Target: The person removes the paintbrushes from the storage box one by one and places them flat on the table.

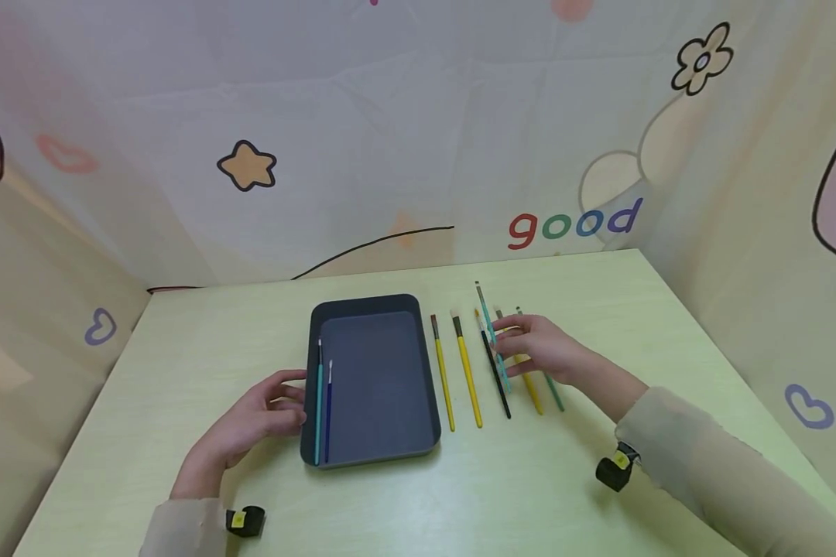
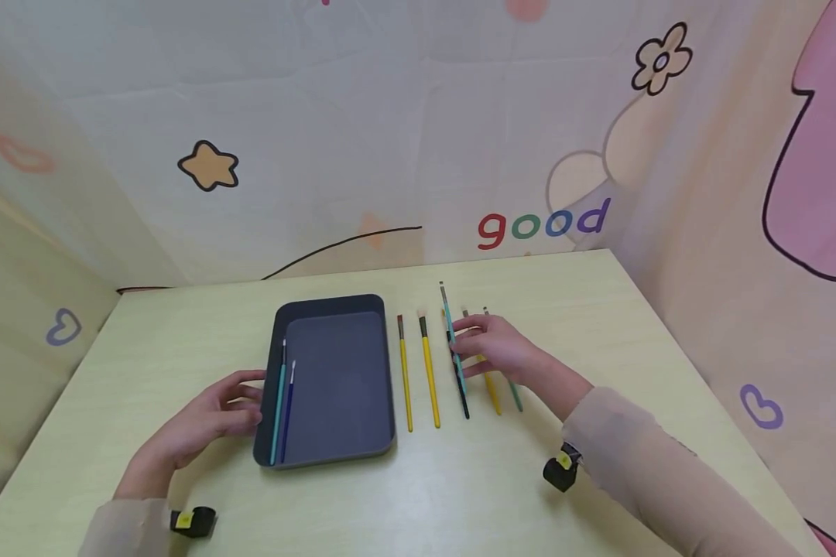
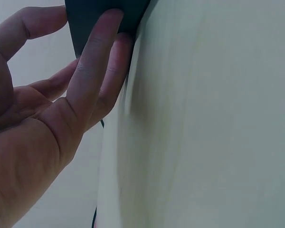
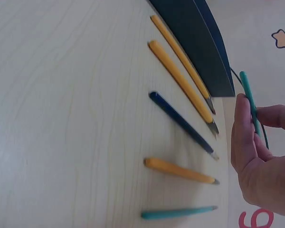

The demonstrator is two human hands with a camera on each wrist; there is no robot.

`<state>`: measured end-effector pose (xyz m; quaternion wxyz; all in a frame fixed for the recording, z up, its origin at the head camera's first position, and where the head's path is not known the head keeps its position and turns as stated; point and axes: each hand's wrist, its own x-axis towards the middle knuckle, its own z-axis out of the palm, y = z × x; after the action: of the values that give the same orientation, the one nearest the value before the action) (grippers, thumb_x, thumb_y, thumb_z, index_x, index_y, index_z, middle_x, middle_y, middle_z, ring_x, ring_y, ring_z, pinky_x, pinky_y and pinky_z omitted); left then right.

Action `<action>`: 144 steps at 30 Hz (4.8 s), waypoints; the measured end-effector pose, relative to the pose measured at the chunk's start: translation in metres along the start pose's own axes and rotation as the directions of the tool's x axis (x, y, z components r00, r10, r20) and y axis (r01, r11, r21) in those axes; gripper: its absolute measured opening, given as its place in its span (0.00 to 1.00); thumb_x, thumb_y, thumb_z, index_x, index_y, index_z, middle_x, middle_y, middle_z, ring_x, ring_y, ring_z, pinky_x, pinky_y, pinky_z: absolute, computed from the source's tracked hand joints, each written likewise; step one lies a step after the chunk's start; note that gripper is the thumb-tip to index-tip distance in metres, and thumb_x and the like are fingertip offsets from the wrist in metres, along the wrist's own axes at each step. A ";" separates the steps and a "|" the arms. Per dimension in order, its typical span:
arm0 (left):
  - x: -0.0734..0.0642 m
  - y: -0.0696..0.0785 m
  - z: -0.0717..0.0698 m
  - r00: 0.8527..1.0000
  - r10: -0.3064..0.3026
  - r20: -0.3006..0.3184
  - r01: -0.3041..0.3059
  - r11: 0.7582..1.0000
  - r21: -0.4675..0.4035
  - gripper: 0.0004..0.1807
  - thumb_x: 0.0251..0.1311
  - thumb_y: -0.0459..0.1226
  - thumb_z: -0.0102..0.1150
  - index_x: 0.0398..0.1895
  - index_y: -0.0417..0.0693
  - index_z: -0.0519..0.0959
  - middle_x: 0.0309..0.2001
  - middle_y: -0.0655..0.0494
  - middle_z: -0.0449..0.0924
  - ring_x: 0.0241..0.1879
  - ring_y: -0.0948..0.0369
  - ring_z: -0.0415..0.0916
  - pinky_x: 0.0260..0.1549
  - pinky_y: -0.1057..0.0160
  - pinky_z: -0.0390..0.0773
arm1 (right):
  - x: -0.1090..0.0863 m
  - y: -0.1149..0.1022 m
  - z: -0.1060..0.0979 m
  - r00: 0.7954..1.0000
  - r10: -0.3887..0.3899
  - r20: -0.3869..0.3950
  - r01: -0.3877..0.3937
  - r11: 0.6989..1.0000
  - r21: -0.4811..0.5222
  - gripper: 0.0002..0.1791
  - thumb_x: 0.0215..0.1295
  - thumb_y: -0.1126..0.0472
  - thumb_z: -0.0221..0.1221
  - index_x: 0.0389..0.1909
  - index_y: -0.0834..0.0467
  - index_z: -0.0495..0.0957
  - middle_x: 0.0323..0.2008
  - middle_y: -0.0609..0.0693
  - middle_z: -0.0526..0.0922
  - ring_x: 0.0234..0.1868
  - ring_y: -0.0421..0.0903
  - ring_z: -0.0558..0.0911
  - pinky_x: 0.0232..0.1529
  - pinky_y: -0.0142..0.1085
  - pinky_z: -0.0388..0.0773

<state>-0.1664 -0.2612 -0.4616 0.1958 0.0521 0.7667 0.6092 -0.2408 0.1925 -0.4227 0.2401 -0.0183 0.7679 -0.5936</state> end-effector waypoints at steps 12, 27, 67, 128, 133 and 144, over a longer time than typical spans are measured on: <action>-0.001 0.001 0.002 1.000 -0.006 -0.011 0.007 1.000 0.010 0.39 0.63 0.30 0.62 0.76 0.39 0.60 0.59 0.34 0.70 0.53 0.49 0.78 0.50 0.52 0.83 | -0.006 0.010 -0.035 0.998 0.013 -0.066 -0.014 1.000 -0.006 0.30 0.76 0.64 0.56 0.73 0.70 0.60 0.57 0.67 0.75 0.49 0.52 0.79 0.46 0.41 0.85; -0.002 -0.002 0.000 1.000 0.004 -0.009 -0.004 1.000 0.007 0.39 0.62 0.29 0.62 0.76 0.39 0.59 0.60 0.33 0.70 0.54 0.49 0.78 0.50 0.54 0.83 | -0.020 0.031 -0.063 0.994 0.037 -0.102 -0.047 0.994 -0.097 0.30 0.75 0.64 0.57 0.71 0.72 0.59 0.53 0.64 0.78 0.45 0.50 0.82 0.46 0.42 0.86; -0.001 -0.002 -0.001 1.000 -0.004 -0.010 0.004 1.000 0.016 0.38 0.64 0.30 0.63 0.77 0.41 0.60 0.60 0.35 0.70 0.54 0.48 0.77 0.51 0.53 0.83 | -0.024 0.046 -0.066 0.975 -0.002 -0.222 -0.097 0.894 -0.437 0.17 0.62 0.68 0.64 0.48 0.72 0.74 0.33 0.57 0.76 0.28 0.46 0.80 0.30 0.40 0.87; -0.002 -0.001 -0.002 1.000 0.005 0.000 -0.005 1.000 0.008 0.39 0.64 0.31 0.63 0.77 0.41 0.60 0.62 0.34 0.69 0.55 0.48 0.77 0.52 0.54 0.83 | -0.021 0.012 -0.038 0.980 -0.127 -0.152 0.059 0.921 -0.385 0.15 0.74 0.63 0.58 0.52 0.72 0.75 0.37 0.62 0.82 0.34 0.50 0.84 0.39 0.43 0.87; -0.002 -0.001 -0.002 1.000 0.006 0.002 -0.006 1.000 0.005 0.39 0.64 0.31 0.63 0.77 0.41 0.60 0.62 0.34 0.69 0.56 0.47 0.77 0.52 0.53 0.83 | -0.019 0.002 -0.024 0.990 -0.120 -0.077 0.099 0.968 -0.231 0.19 0.76 0.64 0.57 0.58 0.75 0.72 0.47 0.68 0.80 0.42 0.54 0.84 0.49 0.48 0.85; -0.003 0.000 -0.002 1.000 -0.001 0.001 0.001 1.000 0.016 0.40 0.63 0.31 0.64 0.78 0.42 0.59 0.62 0.35 0.69 0.57 0.47 0.76 0.52 0.55 0.82 | -0.017 -0.018 0.008 0.991 -0.124 0.048 0.127 0.990 -0.066 0.23 0.77 0.61 0.58 0.63 0.73 0.69 0.51 0.66 0.82 0.53 0.61 0.83 0.56 0.48 0.81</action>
<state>-0.1645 -0.2634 -0.4603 0.1960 0.0537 0.7715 0.6029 -0.2275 0.1849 -0.4017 0.2180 -0.0879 0.7798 -0.5803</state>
